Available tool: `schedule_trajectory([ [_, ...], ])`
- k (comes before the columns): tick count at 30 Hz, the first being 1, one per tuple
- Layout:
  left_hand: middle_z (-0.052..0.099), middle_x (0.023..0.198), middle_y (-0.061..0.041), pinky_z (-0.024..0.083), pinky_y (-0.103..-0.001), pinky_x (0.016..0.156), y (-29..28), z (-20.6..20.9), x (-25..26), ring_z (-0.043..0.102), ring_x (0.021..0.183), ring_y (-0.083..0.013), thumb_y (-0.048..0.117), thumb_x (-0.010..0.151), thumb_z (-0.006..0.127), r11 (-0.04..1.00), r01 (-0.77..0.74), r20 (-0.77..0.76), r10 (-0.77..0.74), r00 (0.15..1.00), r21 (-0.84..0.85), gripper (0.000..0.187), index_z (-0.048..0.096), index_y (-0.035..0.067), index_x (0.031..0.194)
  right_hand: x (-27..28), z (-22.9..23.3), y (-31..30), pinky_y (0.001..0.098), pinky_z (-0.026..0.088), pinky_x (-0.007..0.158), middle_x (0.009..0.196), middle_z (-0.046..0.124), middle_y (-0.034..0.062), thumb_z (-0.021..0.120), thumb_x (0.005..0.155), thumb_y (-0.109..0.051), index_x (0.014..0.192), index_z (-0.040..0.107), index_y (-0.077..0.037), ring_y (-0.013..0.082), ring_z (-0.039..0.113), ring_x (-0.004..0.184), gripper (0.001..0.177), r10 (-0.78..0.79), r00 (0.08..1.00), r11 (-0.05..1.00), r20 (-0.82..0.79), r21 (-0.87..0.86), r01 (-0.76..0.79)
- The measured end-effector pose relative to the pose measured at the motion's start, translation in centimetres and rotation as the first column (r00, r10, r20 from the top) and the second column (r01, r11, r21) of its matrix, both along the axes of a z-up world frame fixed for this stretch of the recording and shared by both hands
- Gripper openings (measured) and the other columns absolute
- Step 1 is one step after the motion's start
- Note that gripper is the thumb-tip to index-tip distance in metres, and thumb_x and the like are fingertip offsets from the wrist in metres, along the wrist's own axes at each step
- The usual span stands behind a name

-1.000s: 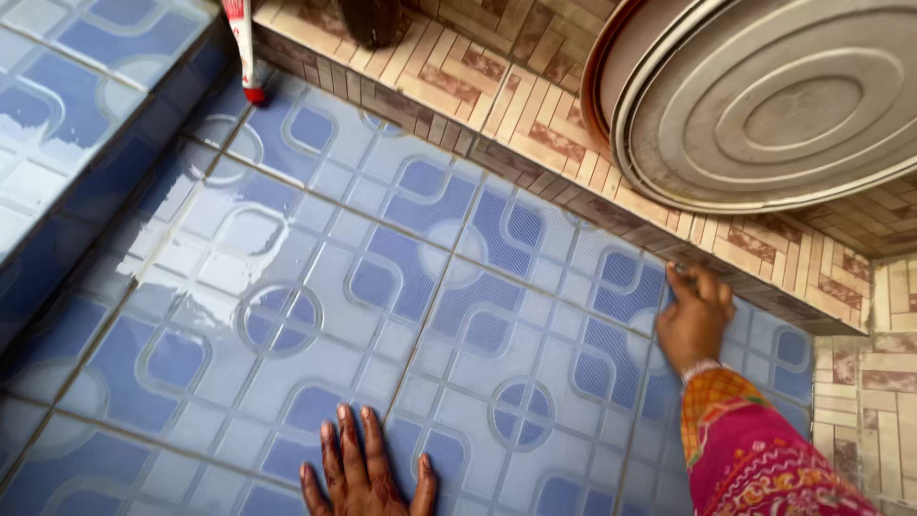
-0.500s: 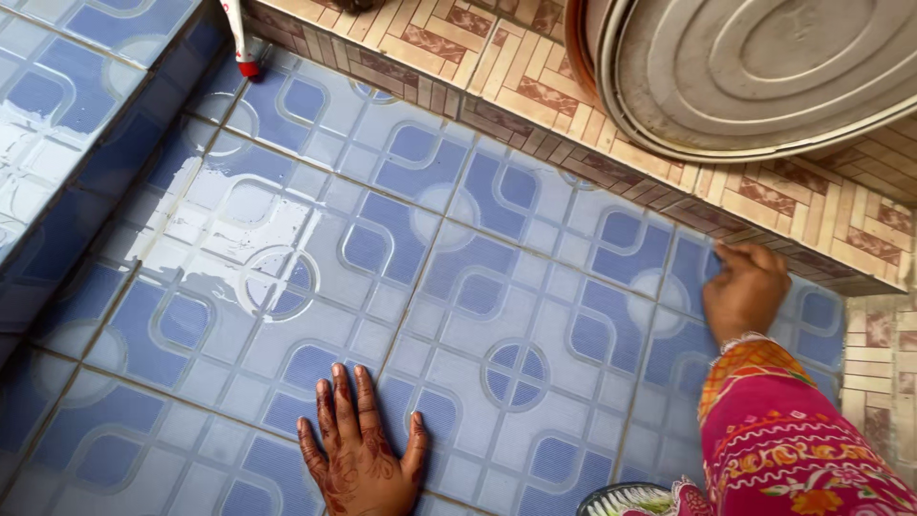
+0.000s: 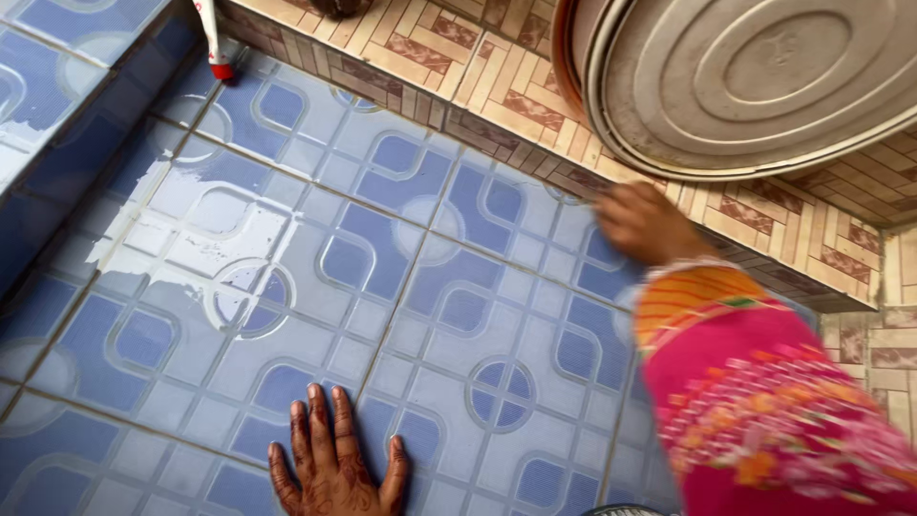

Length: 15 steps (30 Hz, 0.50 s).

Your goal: The person scrubs the blue floor tiles using a scouring pad and a small brush, then rinses a cup in a bucket of water.

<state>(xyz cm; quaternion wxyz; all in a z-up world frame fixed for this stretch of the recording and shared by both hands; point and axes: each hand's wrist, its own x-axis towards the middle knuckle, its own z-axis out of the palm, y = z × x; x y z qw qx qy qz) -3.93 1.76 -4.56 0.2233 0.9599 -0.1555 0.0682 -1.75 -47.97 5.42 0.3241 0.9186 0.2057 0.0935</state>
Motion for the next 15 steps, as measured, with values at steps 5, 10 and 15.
schedule_trajectory([
  [5, 0.038, 0.162, -0.016, 0.009, -0.063, 0.124, -0.6, -1.6, 0.0, 0.033, 0.15, -0.0333, 0.064, 0.083, 0.047, 0.995, 0.005, 0.033, -0.002, 0.999, -0.097, 0.089, 0.038, 0.014, 0.156, -10.4, 3.4, -4.2, 0.0346, 0.046, 0.098, 0.107, 0.062, -0.0011, 0.064, 0.079, -0.017, 0.099, 0.073, -0.012, 0.0189, 0.056, 0.112, 0.023, -0.416, 0.813, 0.903, -0.407, -0.294, 0.314],
  [10, 0.039, 0.158, -0.017, 0.009, -0.068, 0.122, 0.1, -3.4, 0.4, 0.033, 0.148, -0.0373, 0.065, 0.079, 0.049, 0.997, 0.015, 0.066, -0.01, 0.998, -0.077, 0.09, 0.039, 0.015, 0.153, -3.4, 1.7, -2.7, 0.0362, 0.047, 0.093, 0.103, 0.062, 0.002, 0.065, 0.07, -0.019, 0.084, 0.075, -0.012, 0.0216, 0.058, 0.108, 0.019, -0.057, 0.922, 0.968, -0.382, -0.247, -0.042],
  [15, 0.037, 0.158, -0.019, 0.009, -0.068, 0.12, 0.4, -3.4, 0.4, 0.03, 0.148, -0.0369, 0.065, 0.077, 0.05, 0.998, 0.037, 0.019, -0.036, 0.999, -0.054, 0.094, 0.039, 0.01, 0.152, 3.1, 0.7, -0.4, 0.0344, 0.046, 0.094, 0.101, 0.063, -0.0014, 0.066, 0.076, -0.022, 0.081, 0.073, -0.015, 0.0186, 0.058, 0.107, 0.012, 0.02, 0.966, 0.985, -0.257, -0.16, -0.063],
])
